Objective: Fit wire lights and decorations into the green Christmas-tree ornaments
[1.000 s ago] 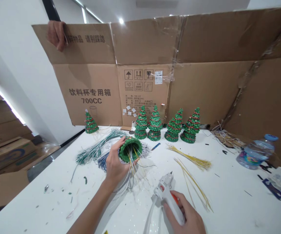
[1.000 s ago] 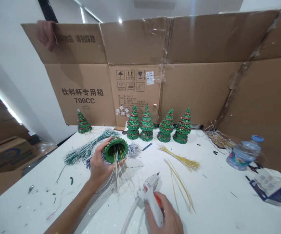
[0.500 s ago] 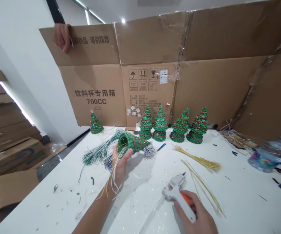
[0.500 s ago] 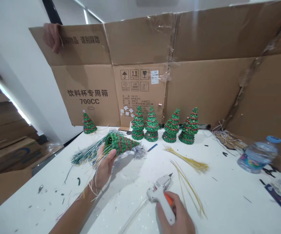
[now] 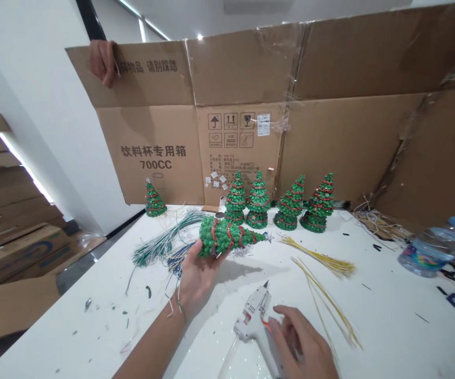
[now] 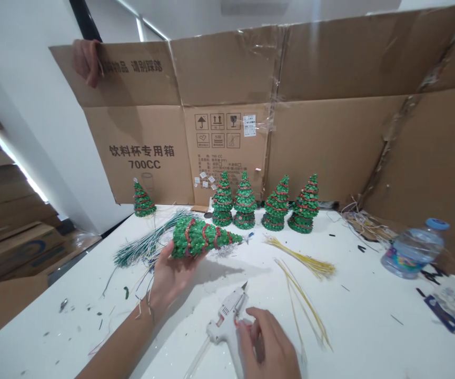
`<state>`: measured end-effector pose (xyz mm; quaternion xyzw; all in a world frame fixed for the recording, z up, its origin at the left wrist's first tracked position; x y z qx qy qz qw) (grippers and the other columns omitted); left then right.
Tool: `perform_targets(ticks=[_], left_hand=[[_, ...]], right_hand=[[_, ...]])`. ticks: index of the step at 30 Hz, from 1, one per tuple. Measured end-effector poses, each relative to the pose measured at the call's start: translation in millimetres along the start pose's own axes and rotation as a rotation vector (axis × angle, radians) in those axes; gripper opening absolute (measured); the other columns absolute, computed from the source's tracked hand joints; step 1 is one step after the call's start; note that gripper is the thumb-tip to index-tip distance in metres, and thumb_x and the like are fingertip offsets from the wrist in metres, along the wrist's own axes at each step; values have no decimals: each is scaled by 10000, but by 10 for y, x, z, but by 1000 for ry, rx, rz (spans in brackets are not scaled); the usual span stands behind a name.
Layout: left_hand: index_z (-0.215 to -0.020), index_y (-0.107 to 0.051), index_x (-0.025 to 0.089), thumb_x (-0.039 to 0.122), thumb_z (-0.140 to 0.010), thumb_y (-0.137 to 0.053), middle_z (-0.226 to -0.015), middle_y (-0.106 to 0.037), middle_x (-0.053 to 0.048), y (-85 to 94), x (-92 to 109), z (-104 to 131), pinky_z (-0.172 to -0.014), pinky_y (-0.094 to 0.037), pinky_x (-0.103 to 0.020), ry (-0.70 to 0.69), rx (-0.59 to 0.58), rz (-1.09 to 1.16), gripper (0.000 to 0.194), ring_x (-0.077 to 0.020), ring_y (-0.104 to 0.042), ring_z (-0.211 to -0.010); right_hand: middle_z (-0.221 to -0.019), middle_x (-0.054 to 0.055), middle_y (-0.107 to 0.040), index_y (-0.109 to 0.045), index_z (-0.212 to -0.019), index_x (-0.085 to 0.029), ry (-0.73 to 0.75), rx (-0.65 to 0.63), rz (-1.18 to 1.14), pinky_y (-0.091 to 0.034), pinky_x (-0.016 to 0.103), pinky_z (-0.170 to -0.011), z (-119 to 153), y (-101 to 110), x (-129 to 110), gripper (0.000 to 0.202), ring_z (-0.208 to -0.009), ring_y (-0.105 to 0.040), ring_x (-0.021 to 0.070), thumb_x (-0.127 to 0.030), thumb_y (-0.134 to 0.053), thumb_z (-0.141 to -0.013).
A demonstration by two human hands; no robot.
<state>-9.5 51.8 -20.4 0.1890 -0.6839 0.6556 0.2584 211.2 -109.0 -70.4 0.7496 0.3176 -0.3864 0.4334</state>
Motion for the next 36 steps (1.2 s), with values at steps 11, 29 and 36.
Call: perform_targets(ticks=[11, 29, 36], left_hand=[[-1190, -811, 252, 475, -961, -698, -1247, -818, -57, -120, -89, 64, -1215, -510, -550, 9, -81, 2, 339, -298, -722, -1271], [-1186, -792, 311, 351, -776, -895, -1139, -816, -67, -118, -131, 6, -1066, -560, -622, -181, -238, -874, 425, -417, -739, -1168], [-1113, -782, 210, 487, -887, -810, -1155, -804, -118, -191, -44, -35, -982, -601, -470, -121, -189, -803, 360, -338, -752, -1107]], right_hand=[[-885, -13, -616, -613, -960, -225, -353, -417, -846, -489, 276, -622, -1335, -318, -758, 490, -725, -645, 156, -640, -829, -814], [-782, -55, -416, -473, -827, -245, 209, -349, -577, -334, 276, -615, -1986, 109, -1322, 392, -706, -400, 135, -541, -649, -1014], [-803, -49, -425, -505, -866, -242, 245, -363, -561, -326, 275, -597, -2067, 270, -1301, 331, -692, -397, 128, -506, -629, -1022]])
Point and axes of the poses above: each hand's wrist, its own z-axis away from the middle knuckle, its own y-axis out of the back of the hand, x = y × z, the point moved 5 cm from there along -z, towards the middle knuckle
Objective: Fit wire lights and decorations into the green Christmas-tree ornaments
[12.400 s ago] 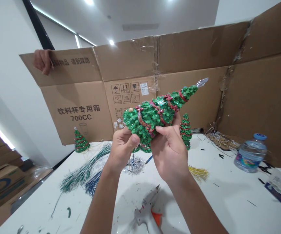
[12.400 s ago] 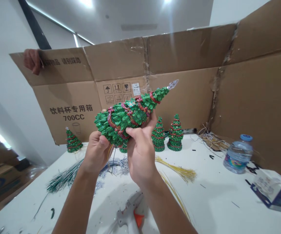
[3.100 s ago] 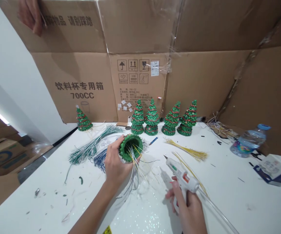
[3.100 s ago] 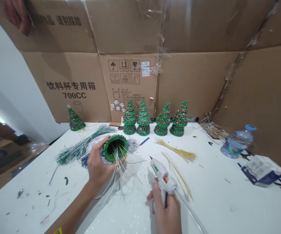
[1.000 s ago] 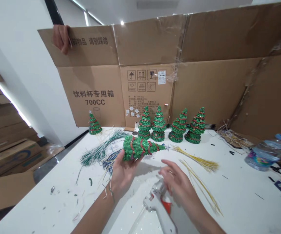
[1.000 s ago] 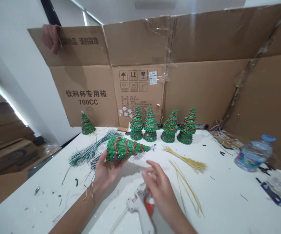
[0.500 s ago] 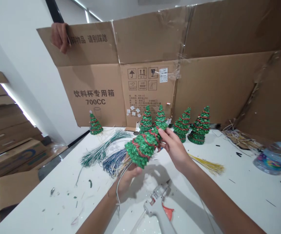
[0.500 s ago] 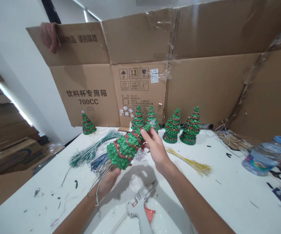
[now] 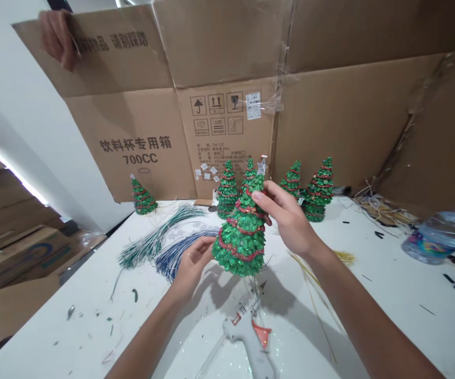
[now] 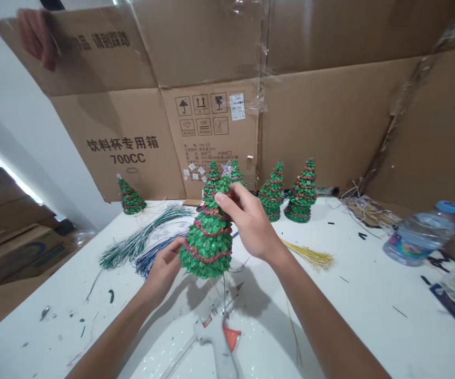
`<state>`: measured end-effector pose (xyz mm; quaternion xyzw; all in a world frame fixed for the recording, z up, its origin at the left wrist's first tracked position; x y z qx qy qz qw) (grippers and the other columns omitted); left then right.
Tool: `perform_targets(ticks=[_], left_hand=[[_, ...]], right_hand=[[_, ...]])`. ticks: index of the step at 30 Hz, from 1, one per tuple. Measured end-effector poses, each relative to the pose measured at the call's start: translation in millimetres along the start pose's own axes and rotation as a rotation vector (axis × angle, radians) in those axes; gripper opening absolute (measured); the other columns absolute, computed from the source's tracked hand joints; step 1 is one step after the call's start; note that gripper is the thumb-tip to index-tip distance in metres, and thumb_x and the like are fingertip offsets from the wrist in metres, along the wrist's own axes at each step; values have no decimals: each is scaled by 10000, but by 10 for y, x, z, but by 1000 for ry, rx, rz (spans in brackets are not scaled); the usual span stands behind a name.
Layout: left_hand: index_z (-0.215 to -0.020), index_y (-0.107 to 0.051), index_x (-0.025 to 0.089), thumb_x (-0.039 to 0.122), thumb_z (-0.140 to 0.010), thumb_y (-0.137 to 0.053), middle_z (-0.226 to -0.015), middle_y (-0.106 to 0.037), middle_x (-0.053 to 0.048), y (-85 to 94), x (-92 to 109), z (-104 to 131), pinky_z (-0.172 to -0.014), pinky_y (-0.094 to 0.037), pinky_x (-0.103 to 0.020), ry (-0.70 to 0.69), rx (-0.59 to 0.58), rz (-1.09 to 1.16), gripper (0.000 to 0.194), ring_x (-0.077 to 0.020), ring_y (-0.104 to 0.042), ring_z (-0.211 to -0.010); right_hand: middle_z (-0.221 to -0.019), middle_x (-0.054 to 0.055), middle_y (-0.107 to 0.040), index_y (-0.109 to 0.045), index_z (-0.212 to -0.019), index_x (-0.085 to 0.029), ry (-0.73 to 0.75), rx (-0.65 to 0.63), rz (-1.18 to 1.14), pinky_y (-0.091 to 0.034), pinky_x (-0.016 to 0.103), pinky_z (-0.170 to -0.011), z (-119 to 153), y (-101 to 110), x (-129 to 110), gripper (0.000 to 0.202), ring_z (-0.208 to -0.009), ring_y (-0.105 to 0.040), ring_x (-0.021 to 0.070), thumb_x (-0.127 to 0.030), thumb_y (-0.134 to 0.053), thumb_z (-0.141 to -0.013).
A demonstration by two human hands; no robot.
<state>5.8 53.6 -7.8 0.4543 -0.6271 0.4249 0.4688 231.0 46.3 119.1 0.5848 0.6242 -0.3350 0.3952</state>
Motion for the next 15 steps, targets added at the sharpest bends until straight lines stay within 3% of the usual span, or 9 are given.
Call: perform_targets(ticks=[3, 6, 10, 15], left_hand=[[-1213, -783, 214, 635, -939, -676, -1277, -771, -153, -96, 39, 63, -1074, -555, -542, 49, -110, 174, 514, -380, -708, -1232], [-1400, -718, 262, 764, -853, -684, -1458, -689, -147, -168, 37, 112, -1162, -489, -591, 32, -200, 244, 744, -419, -617, -1379], [-1451, -681, 295, 758, -718, -830, -1564, -613, -136, -162, -85, 113, -1159, -492, -589, 34, -195, 201, 880, -447, -546, -1455], [-1432, -676, 268, 709, -686, -892, -1520, -641, -164, -164, -144, 160, -1166, -484, -581, 47, -223, 198, 893, -446, -579, -1421]], right_hand=[[-791, -53, -467, -518, -861, -240, -18, 49, 11, -318, 261, -570, -15, 9, 4, 364, -637, -381, 109, -545, -671, -988], [-747, -57, -501, -511, -850, -247, -63, 121, 33, -301, 254, -538, -15, 11, 44, 428, -587, -366, 102, -601, -742, -915], [-678, -51, -534, -522, -829, -253, -145, 221, 112, -327, 263, -521, -5, 30, 112, 488, -564, -431, 120, -667, -779, -841], [-643, -51, -546, -520, -812, -252, -223, 231, 168, -339, 267, -508, 18, -22, 160, 485, -541, -486, 128, -657, -786, -828]])
Point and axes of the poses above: each hand's wrist, its own z-axis away from the middle knuckle, its own y-axis out of the back of the hand, x = y × z, the point moved 5 cm from there along -z, towards the middle knuckle
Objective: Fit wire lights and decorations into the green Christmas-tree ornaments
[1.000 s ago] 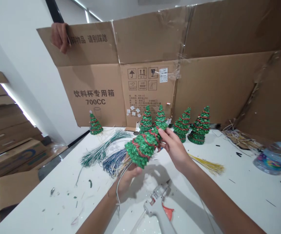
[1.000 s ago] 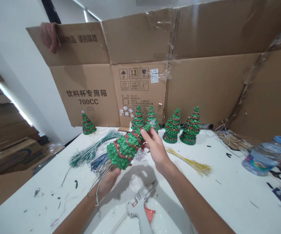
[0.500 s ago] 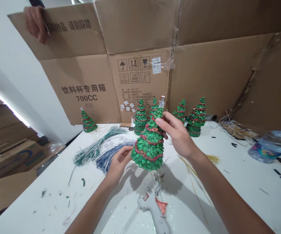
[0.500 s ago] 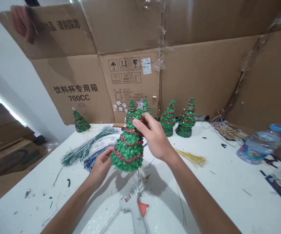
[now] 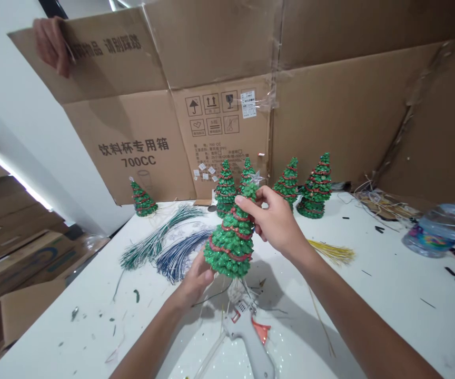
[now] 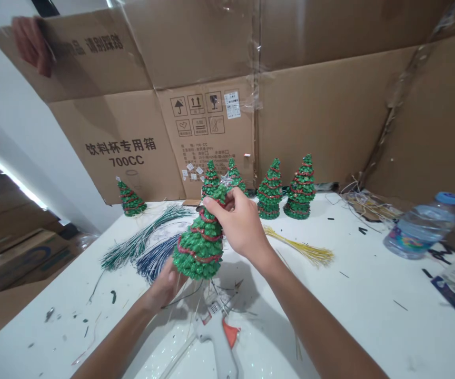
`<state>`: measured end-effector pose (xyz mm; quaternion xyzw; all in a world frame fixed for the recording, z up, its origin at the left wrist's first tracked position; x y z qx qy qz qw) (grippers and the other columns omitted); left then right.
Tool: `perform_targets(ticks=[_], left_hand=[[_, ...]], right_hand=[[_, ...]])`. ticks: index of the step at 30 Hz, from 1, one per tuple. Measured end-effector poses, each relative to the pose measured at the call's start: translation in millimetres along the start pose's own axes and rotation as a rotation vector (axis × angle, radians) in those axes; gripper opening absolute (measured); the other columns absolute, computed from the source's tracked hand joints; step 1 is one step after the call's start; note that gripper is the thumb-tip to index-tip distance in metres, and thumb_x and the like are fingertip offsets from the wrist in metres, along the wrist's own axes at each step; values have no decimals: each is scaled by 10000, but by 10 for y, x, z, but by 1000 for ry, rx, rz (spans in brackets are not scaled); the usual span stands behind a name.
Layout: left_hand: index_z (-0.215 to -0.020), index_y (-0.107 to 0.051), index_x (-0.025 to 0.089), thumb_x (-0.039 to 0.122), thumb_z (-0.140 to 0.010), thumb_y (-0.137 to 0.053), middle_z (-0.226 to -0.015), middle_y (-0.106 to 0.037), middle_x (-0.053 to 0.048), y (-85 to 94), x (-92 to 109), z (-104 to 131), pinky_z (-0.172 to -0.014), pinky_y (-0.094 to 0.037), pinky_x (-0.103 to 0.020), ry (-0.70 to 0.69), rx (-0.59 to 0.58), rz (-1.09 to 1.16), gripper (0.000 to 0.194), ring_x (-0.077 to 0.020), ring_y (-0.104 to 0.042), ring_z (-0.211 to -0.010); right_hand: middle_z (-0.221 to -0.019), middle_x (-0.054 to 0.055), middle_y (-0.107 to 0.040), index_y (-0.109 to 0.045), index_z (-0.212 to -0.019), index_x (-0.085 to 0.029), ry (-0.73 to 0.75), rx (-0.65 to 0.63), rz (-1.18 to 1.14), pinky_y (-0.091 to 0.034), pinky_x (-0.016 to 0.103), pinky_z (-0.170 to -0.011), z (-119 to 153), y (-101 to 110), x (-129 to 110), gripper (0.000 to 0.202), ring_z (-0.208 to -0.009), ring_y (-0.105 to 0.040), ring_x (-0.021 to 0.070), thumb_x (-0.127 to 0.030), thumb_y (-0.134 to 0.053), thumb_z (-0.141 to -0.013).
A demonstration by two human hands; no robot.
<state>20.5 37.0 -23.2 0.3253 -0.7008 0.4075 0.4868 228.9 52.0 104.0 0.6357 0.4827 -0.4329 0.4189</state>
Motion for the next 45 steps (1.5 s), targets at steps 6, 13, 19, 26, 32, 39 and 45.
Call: perform_targets(ticks=[6, 13, 19, 26, 32, 39, 45], left_hand=[[-1472, -632, 244, 690, -642, -929, -1450, -685, -178, -10, -56, 68, -1135, -505, -594, 47, 9, -14, 988, -464, -629, -1352], [-1428, -678, 224, 740, -774, -791, -1270, -781, -166, -33, -63, 16, -1127, -515, -612, -1, -31, 126, 840, -452, -678, -1292], [-1361, -724, 216, 701, -870, -703, -1187, -809, -133, -38, -6, -5, -1090, -529, -609, -50, -61, 264, 691, -417, -729, -1188], [-1194, -794, 91, 847, -895, -531, -928, -805, -196, -130, 102, 21, -711, -606, -445, 93, -146, 282, 855, -337, -756, -764], [-1219, -788, 86, 900, -829, -586, -1042, -808, -222, -130, 116, 16, -691, -615, -432, 121, -44, 249, 925, -344, -760, -810], [-1179, -807, 115, 933, -787, -596, -934, -813, -184, -194, 148, -18, -697, -603, -413, 181, -75, 307, 930, -325, -759, -758], [-1275, -771, 130, 913, -845, -541, -1033, -820, -216, -135, 87, -24, -593, -601, -397, 222, -112, 333, 923, -347, -776, -760]], right_hand=[[-713, -18, -616, -512, -782, -248, 9, -75, 75, -379, 280, -544, 27, -58, 10, 490, -611, -559, 147, -647, -789, -838], [-809, -8, -621, -572, -887, -237, 14, -200, 61, -411, 287, -509, 49, 5, -50, 460, -570, -573, 128, -685, -665, -938], [-829, -12, -628, -582, -989, -264, 87, -230, 66, -412, 304, -508, 27, 9, -63, 296, -570, -583, 141, -536, -696, -966], [-680, -40, -569, -481, -813, -259, 104, -205, 16, -388, 305, -523, 13, -4, -79, 451, -569, -520, 141, -611, -750, -896], [-677, -38, -568, -497, -798, -255, 119, -135, 64, -377, 305, -545, 26, 22, -124, 428, -591, -503, 142, -590, -746, -894], [-608, -60, -498, -458, -699, -253, 170, -5, 157, -320, 315, -564, 70, 65, -210, 501, -584, -433, 131, -599, -789, -847], [-591, -68, -488, -422, -664, -256, 178, 44, 208, -296, 324, -575, 78, 82, -220, 534, -573, -415, 126, -606, -789, -830]])
Point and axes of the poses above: each hand's wrist, its own z-axis away from the middle knuckle, its own y-axis out of the back of the hand, x = y × z, the point moved 5 cm from there along -z, towards the middle knuckle
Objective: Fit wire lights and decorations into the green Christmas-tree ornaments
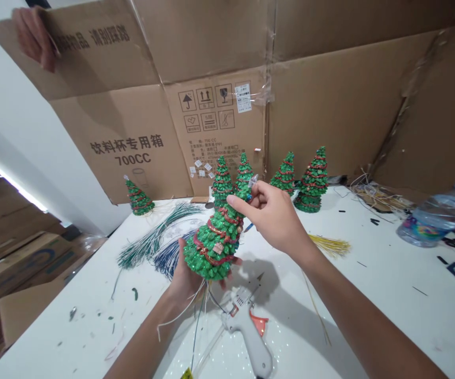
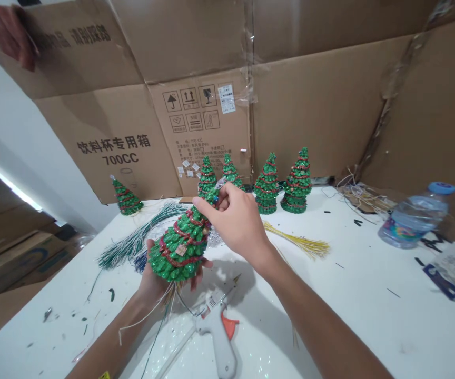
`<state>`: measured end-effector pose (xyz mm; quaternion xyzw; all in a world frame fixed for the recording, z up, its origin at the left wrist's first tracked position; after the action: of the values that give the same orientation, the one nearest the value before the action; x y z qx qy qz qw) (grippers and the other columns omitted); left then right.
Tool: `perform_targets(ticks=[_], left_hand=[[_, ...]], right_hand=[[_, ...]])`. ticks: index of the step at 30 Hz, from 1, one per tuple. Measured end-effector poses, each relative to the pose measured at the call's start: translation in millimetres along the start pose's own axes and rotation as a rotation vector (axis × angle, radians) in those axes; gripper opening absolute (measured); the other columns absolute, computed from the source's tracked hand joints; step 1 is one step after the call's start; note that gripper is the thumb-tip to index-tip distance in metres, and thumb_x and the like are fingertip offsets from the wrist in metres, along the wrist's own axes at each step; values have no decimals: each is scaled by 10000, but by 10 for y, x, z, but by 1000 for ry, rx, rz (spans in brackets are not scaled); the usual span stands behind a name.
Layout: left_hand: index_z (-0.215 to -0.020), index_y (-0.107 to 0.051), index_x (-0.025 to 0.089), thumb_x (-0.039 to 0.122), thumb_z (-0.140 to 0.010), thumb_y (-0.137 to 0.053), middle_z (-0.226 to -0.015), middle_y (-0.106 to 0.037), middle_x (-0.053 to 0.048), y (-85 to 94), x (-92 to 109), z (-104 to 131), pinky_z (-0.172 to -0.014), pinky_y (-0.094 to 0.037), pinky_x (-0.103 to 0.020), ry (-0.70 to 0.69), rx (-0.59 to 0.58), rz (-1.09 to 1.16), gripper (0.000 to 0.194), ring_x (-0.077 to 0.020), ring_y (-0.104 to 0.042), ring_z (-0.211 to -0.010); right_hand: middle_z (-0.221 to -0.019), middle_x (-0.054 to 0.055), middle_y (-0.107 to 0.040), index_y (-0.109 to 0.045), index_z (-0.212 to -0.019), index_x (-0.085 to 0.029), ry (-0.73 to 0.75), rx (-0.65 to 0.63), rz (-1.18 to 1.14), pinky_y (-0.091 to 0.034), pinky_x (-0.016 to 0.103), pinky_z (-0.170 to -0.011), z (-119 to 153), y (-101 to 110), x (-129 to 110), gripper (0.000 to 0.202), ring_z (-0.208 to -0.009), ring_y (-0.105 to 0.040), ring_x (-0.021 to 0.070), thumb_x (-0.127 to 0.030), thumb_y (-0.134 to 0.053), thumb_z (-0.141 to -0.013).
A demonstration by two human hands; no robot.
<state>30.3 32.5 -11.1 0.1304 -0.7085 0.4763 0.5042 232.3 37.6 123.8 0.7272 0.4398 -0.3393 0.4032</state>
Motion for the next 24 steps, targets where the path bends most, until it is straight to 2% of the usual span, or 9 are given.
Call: perform_targets(ticks=[3, 7, 10, 12, 16, 21, 24], left_hand=[[-1349, -740, 148, 823, -928, -530, -1117, -817, -213, 147, -54, 29, -594, -618, -399, 0, 73, 35, 824, -354, -791, -805], [-1380, -728, 206, 657, -1054, -453, -1058, -842, -126, 333, -113, 104, -526, -563, -291, 53, 262, 136, 621, -232, -761, -649], [-1356, -737, 206, 588, -1088, -401, -1082, -840, -113, 337, -87, 112, -662, -628, -330, 50, 336, 205, 575, -272, -806, -821], [-1325, -746, 192, 580, -1081, -425, -1101, -835, -125, 306, -38, 85, -703, -651, -365, -5, 337, 208, 560, -305, -813, -893], [-1368, -700, 183, 482, -1024, -580, -1056, -832, -137, 296, -10, 31, -530, -613, -316, -79, 280, 143, 471, -316, -813, -821], [-1341, -704, 136, 401, -972, -632, -1003, -830, -158, 361, -70, 33, -481, -598, -304, -100, 325, 67, 460, -309, -802, -758], [-1300, -732, 117, 387, -979, -613, -976, -831, -161, 275, -69, 19, -505, -604, -323, -62, 242, 60, 436, -278, -774, -658]], right_hand=[[-587, -70, -493, -438, -666, -255, -4, 20, 24, -299, 323, -576, 2, 20, -8, 522, -565, -421, 124, -606, -787, -832], [-597, -64, -503, -438, -680, -256, 15, 16, 81, -318, 326, -599, 4, 29, -26, 494, -592, -449, 136, -583, -751, -880], [-655, -43, -564, -462, -723, -255, 69, -47, 53, -365, 330, -635, 3, 2, -40, 463, -644, -520, 153, -595, -680, -948], [-744, -16, -642, -518, -781, -247, 91, -84, 20, -409, 335, -673, 4, -14, -38, 425, -704, -586, 170, -603, -656, -968], [-914, 25, -726, -583, -909, -242, 82, -162, -30, -461, 336, -699, 15, -47, -20, 328, -788, -665, 195, -552, -664, -974], [-874, 5, -707, -531, -914, -255, 19, -190, -96, -448, 313, -622, 15, -59, 0, 305, -727, -671, 184, -506, -703, -946], [-847, -12, -676, -508, -917, -263, -30, -202, -126, -417, 299, -577, 12, -75, 28, 326, -698, -642, 173, -504, -728, -919]])
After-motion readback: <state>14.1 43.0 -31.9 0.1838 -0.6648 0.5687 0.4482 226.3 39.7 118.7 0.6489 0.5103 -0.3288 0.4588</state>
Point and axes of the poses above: each hand's wrist, its own z-axis away from the middle knuckle, its own y-axis out of the back of the hand, x = y × z, the point moved 5 cm from there along -z, towards the middle knuckle
